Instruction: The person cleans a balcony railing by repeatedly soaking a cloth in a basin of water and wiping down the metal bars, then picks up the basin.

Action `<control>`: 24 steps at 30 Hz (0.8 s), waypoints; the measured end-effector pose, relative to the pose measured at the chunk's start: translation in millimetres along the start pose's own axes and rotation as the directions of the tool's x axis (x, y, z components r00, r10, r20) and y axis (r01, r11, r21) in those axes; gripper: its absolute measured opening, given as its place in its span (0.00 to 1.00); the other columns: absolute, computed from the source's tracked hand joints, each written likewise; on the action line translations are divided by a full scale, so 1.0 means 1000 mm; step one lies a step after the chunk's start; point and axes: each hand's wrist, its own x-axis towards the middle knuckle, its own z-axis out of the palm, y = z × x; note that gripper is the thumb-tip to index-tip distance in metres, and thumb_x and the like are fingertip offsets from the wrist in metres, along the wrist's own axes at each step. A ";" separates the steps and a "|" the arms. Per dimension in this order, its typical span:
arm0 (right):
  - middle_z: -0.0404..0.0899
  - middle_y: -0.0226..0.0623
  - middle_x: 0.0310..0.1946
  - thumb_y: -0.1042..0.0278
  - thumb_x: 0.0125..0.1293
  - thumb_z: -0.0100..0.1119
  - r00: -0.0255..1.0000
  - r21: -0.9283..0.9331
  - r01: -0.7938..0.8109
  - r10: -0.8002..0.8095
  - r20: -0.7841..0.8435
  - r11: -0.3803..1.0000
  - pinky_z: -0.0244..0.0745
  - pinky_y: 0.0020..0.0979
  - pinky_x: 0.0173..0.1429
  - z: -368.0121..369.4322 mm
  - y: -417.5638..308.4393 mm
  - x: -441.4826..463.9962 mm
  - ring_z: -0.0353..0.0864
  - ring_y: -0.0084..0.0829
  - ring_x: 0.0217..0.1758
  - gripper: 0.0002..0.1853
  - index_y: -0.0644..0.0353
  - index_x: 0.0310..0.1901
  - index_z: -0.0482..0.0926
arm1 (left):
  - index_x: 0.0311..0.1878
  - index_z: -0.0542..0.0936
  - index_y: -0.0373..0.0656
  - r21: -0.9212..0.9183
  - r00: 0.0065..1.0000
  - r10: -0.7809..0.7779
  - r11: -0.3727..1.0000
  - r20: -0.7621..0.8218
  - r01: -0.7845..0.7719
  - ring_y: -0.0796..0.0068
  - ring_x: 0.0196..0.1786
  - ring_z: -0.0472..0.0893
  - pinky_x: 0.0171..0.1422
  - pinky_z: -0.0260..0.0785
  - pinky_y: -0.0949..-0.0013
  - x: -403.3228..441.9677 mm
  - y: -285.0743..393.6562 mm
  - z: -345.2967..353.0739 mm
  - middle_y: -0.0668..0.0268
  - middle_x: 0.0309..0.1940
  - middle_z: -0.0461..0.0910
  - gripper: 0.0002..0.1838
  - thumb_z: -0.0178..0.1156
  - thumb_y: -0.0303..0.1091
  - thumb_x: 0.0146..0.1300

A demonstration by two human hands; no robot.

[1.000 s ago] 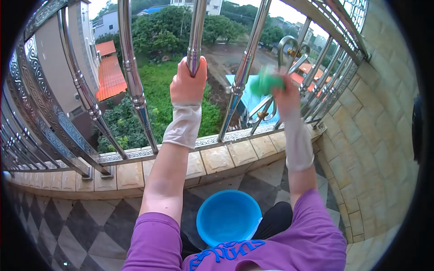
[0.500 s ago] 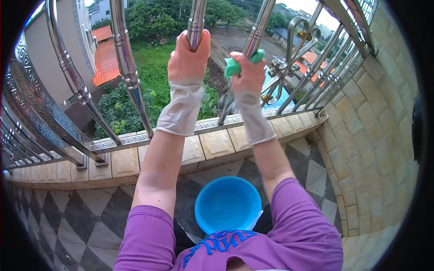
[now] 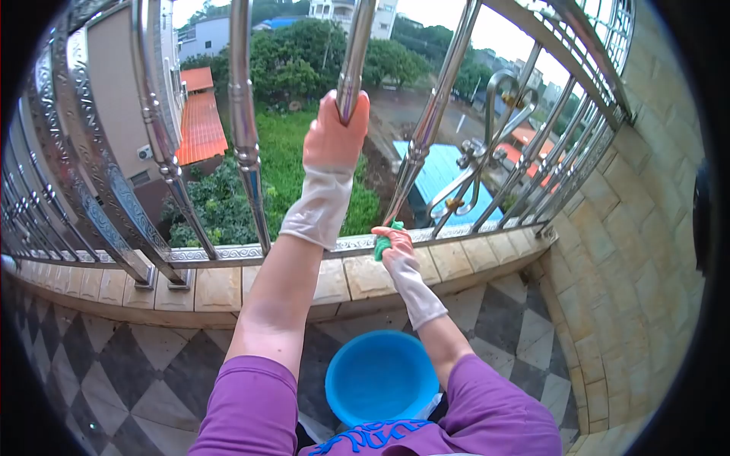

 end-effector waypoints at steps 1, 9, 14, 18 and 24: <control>0.76 0.44 0.47 0.86 0.55 0.50 0.997 0.197 -0.045 0.057 -0.051 0.979 0.75 0.31 0.51 -0.007 -0.009 0.002 0.77 0.37 0.49 0.22 0.52 0.47 0.84 | 0.52 0.73 0.49 -0.024 0.999 0.001 1.000 0.043 0.000 0.45 0.34 0.82 0.40 0.72 0.50 -0.002 0.001 -0.003 0.52 0.31 0.82 0.26 0.55 0.60 0.63; 0.79 0.45 0.48 0.61 0.58 0.66 0.744 0.034 0.576 -0.507 -0.435 0.817 0.75 0.40 0.55 -0.142 -0.329 0.128 0.81 0.41 0.51 0.30 0.59 0.60 0.67 | 0.57 0.70 0.43 0.053 0.923 0.080 0.993 0.376 -0.107 0.54 0.43 0.82 0.44 0.74 0.56 -0.047 -0.054 -0.042 0.53 0.41 0.81 0.23 0.59 0.45 0.63; 0.77 0.49 0.44 0.61 0.58 0.66 0.585 -0.052 0.353 -0.263 -0.767 0.934 0.76 0.40 0.52 -0.089 -0.402 0.162 0.80 0.45 0.49 0.23 0.61 0.51 0.69 | 0.64 0.69 0.44 0.119 0.893 0.170 0.964 0.417 -0.239 0.62 0.51 0.80 0.59 0.72 0.61 -0.072 -0.079 -0.075 0.54 0.53 0.77 0.26 0.58 0.42 0.65; 0.74 0.45 0.40 0.60 0.63 0.62 0.402 -0.434 0.411 -0.587 -0.703 0.802 0.75 0.43 0.41 -0.026 -0.305 0.120 0.79 0.45 0.40 0.19 0.60 0.49 0.69 | 0.59 0.73 0.39 0.120 0.825 0.558 0.816 0.086 -0.565 0.59 0.52 0.80 0.58 0.72 0.61 -0.047 -0.058 -0.124 0.55 0.50 0.80 0.20 0.58 0.31 0.65; 0.76 0.40 0.36 0.61 0.67 0.56 0.980 0.794 0.016 0.147 -0.133 0.608 0.76 0.39 0.37 0.037 -0.198 0.051 0.79 0.39 0.32 0.16 0.59 0.52 0.70 | 0.50 0.77 0.38 0.217 0.761 0.511 0.859 -0.399 -0.463 0.61 0.49 0.81 0.56 0.71 0.63 0.013 -0.005 -0.139 0.58 0.43 0.82 0.17 0.60 0.39 0.63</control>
